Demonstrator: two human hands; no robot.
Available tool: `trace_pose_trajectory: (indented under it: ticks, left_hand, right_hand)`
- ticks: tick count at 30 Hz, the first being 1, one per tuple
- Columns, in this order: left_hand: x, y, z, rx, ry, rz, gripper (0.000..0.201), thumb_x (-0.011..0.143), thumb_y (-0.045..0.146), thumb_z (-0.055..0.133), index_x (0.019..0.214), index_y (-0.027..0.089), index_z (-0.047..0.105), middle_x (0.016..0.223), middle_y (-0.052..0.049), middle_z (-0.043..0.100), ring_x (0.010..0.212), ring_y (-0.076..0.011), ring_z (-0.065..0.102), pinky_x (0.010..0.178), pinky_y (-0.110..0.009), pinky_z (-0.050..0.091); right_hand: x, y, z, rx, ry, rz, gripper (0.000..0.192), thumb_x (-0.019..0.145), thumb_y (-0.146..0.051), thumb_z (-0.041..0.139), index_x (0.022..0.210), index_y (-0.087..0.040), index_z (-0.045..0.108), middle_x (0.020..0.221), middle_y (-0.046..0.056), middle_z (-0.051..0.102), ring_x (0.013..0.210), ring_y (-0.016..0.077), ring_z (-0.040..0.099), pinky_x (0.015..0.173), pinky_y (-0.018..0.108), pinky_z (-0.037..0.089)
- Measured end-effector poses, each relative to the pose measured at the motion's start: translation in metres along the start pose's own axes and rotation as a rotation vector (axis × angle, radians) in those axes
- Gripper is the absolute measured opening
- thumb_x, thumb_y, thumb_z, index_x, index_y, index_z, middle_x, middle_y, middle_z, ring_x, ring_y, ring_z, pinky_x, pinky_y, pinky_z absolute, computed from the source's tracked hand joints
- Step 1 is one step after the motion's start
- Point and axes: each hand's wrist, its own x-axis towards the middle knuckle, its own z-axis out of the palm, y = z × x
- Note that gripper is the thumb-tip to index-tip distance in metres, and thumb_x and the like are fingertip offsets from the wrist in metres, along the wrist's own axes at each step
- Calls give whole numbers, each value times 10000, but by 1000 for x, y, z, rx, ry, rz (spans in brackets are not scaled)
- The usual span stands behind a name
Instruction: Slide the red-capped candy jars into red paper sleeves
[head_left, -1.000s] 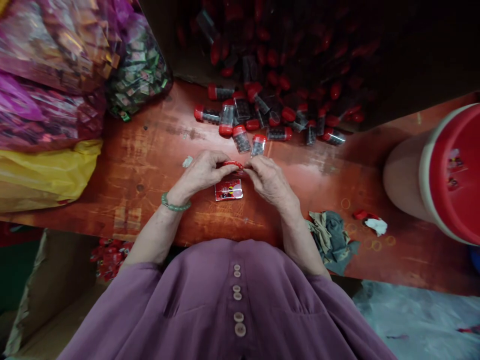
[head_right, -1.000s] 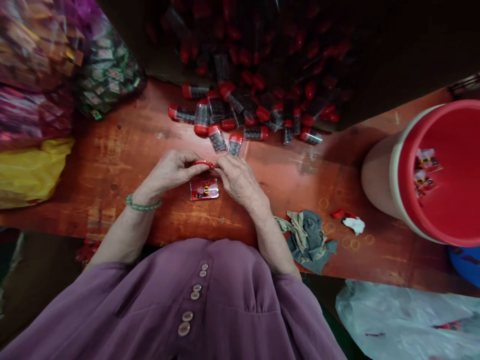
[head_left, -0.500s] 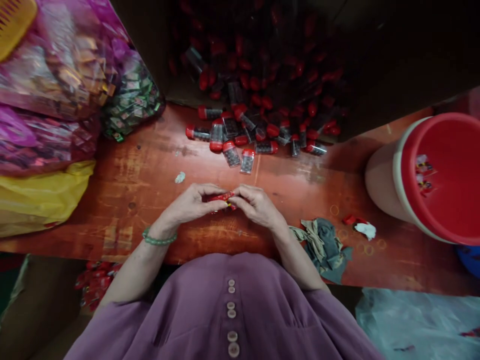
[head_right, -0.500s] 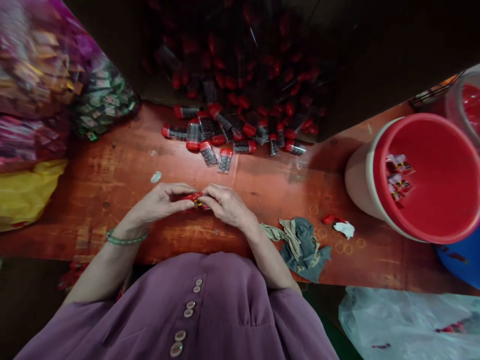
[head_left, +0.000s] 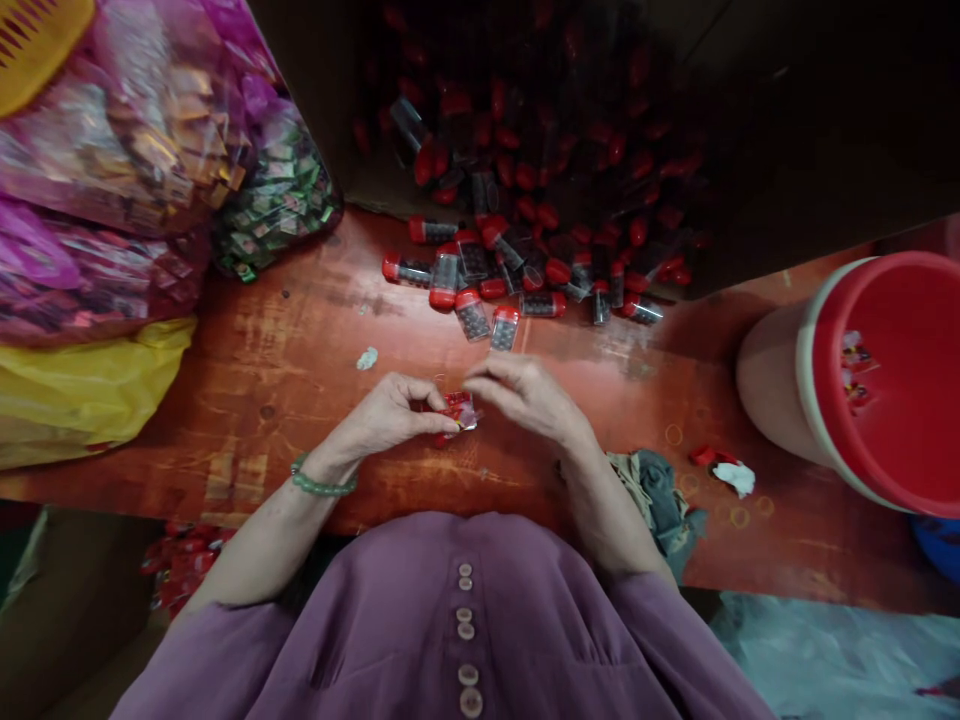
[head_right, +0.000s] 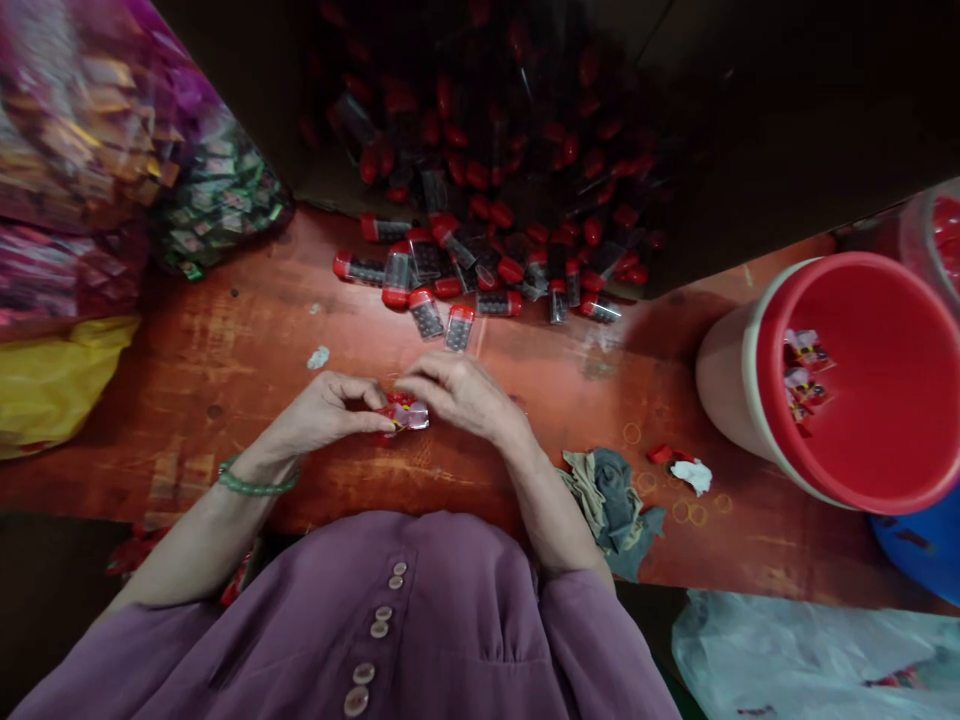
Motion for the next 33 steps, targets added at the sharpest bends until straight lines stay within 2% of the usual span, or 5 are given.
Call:
trace_pose_trajectory:
  ticks: [4, 12, 20, 27, 33]
  left_hand:
    - [-1, -4, 1, 12, 238, 67, 360, 635, 440, 844, 555, 153, 643, 575, -14, 658, 536, -117, 596, 540, -248, 481]
    - [-11, -7, 7, 162, 540, 283, 287, 634, 349, 863, 594, 160, 650, 577, 15, 626, 538, -91, 521, 532, -241, 415]
    - [-23, -8, 11, 341, 590, 430, 221, 730, 320, 809, 651, 181, 656, 634, 6, 673, 582, -112, 581, 589, -270, 468]
    - [-36, -11, 16, 618, 566, 557, 222, 840, 390, 705, 724, 204, 665, 697, -15, 710, 630, -129, 615, 646, -290, 502]
    - [-44, -10, 22, 783, 497, 774, 55, 873, 232, 651, 853, 194, 684, 786, -49, 733, 693, -148, 644, 674, -290, 520]
  right_hand:
    - [37, 15, 3, -416, 295, 188, 163, 939, -309, 586, 991, -170, 653, 983, 116, 697, 948, 254, 598, 896, 403, 451]
    - [65, 42, 26, -521, 338, 278, 392, 883, -353, 660, 1200, -151, 552, 1104, 163, 598, 1093, 352, 518, 972, 572, 400]
    - [19, 25, 19, 115, 436, 152, 432, 908, -451, 571, 1296, -265, 529, 1140, 70, 565, 970, 196, 557, 838, 371, 509]
    - [-50, -12, 17, 847, 187, 346, 417, 801, -432, 649, 1179, -259, 627, 895, 19, 618, 554, 88, 417, 485, 237, 361]
    - [-63, -20, 15, 1035, 28, 392, 445, 746, -327, 671, 1181, -234, 652, 877, 7, 661, 477, 48, 350, 421, 196, 239]
